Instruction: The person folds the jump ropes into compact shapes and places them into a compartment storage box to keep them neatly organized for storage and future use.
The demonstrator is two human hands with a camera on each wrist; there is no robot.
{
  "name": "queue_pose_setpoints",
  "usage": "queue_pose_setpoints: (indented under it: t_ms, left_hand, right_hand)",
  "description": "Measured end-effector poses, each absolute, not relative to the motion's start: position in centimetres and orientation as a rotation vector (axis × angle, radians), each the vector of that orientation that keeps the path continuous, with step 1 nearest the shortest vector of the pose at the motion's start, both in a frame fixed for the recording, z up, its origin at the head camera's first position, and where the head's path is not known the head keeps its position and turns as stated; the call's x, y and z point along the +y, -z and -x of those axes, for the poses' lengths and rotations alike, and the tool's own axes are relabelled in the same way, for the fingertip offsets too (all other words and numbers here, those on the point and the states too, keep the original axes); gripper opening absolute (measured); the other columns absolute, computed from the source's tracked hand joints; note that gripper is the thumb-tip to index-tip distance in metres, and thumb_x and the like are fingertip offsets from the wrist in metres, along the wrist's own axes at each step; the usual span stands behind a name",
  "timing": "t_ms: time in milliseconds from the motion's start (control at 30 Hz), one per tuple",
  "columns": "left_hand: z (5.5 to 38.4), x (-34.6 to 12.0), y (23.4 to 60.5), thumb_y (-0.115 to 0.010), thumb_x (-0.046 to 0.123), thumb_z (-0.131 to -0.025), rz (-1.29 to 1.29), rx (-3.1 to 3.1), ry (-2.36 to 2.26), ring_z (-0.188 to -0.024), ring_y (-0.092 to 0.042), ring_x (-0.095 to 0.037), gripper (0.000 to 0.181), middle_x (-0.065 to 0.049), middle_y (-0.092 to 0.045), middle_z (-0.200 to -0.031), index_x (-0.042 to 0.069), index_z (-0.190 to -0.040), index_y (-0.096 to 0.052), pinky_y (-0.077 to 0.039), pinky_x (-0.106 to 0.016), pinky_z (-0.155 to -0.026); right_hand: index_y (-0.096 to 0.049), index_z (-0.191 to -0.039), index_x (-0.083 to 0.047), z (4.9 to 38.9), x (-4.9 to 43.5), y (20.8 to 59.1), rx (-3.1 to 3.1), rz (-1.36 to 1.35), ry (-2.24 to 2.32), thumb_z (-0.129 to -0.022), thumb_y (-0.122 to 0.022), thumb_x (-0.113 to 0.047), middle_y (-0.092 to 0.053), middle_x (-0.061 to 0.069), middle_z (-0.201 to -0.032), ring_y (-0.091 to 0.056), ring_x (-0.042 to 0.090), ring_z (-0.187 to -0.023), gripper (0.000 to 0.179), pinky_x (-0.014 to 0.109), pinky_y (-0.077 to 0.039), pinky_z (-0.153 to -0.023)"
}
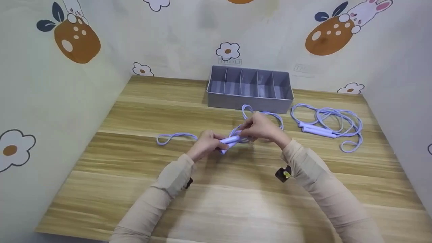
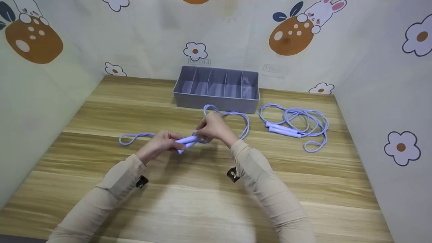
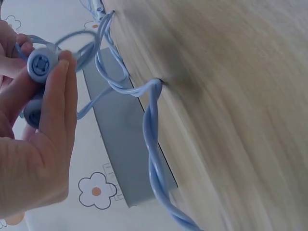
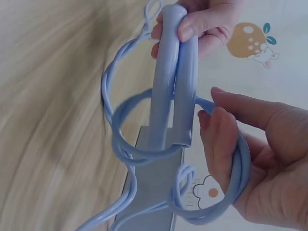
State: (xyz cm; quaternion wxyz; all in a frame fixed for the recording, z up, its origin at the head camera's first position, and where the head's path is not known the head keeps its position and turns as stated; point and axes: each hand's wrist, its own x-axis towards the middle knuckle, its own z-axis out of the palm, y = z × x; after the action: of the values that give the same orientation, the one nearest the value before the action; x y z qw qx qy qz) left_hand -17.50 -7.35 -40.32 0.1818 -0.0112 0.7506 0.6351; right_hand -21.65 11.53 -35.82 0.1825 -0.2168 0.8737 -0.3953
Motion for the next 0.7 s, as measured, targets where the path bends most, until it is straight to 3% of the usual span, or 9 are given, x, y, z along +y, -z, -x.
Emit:
queue_pose_setpoints:
  t_ms: [167, 333, 500, 700]
  left_hand:
    - [17.9, -7.8, 40.4, -0.064, -0.009, -0.073, 0.165, 2.043, -1.973, -0.069, -0.06, -0.012, 0.035, -0.018, -0.064, -0.098, -0.007, -0.108, -0.062, -0.054, -0.024, -0.067]
    - [18.7, -8.4, 40.3, -0.062, -0.009, -0.076, 0.255, 1.879, -2.176, -0.071, -0.061, -0.013, 0.038, -0.016, -0.062, -0.095, -0.009, -0.114, -0.057, -0.055, -0.023, -0.068]
    - [19.0, -8.2, 40.3, -0.06, -0.01, -0.078, 0.24, 1.762, -2.244, -0.072, -0.061, -0.013, 0.039, -0.013, -0.062, -0.092, -0.011, -0.117, -0.054, -0.055, -0.022, -0.068]
    - [18.9, -7.7, 40.6, -0.057, -0.01, -0.081, 0.239, 1.599, -2.319, -0.075, -0.062, -0.013, 0.039, -0.011, -0.064, -0.094, -0.011, -0.119, -0.051, -0.054, -0.022, -0.07]
  right_hand:
    - [-0.061, -0.106, 0.012, 21.8, 12.1, 36.0, 2.25, 0.531, 1.49, -0.076, -0.064, 0.002, -0.067, 0.017, -0.088, -0.063, 0.01, -0.066, 0.031, 0.024, -0.056, -0.064]
    - [-0.053, -0.116, 0.014, 21.6, 12.2, 36.7, 2.077, 0.488, 1.827, -0.076, -0.06, 0.012, -0.067, 0.012, -0.097, -0.065, 0.015, -0.083, 0.04, 0.028, -0.053, -0.079]
    - [-0.055, -0.112, 0.015, 20.8, 11.3, 37.9, 2.085, 0.484, 1.961, -0.076, -0.061, 0.011, -0.066, 0.014, -0.103, -0.065, 0.017, -0.086, 0.037, 0.026, -0.054, -0.076]
    - [-0.055, -0.11, 0.015, 19.9, 10.4, 39.5, 2.055, 0.515, 2.102, -0.076, -0.062, 0.011, -0.067, 0.01, -0.097, -0.064, 0.017, -0.085, 0.035, 0.027, -0.055, -0.074]
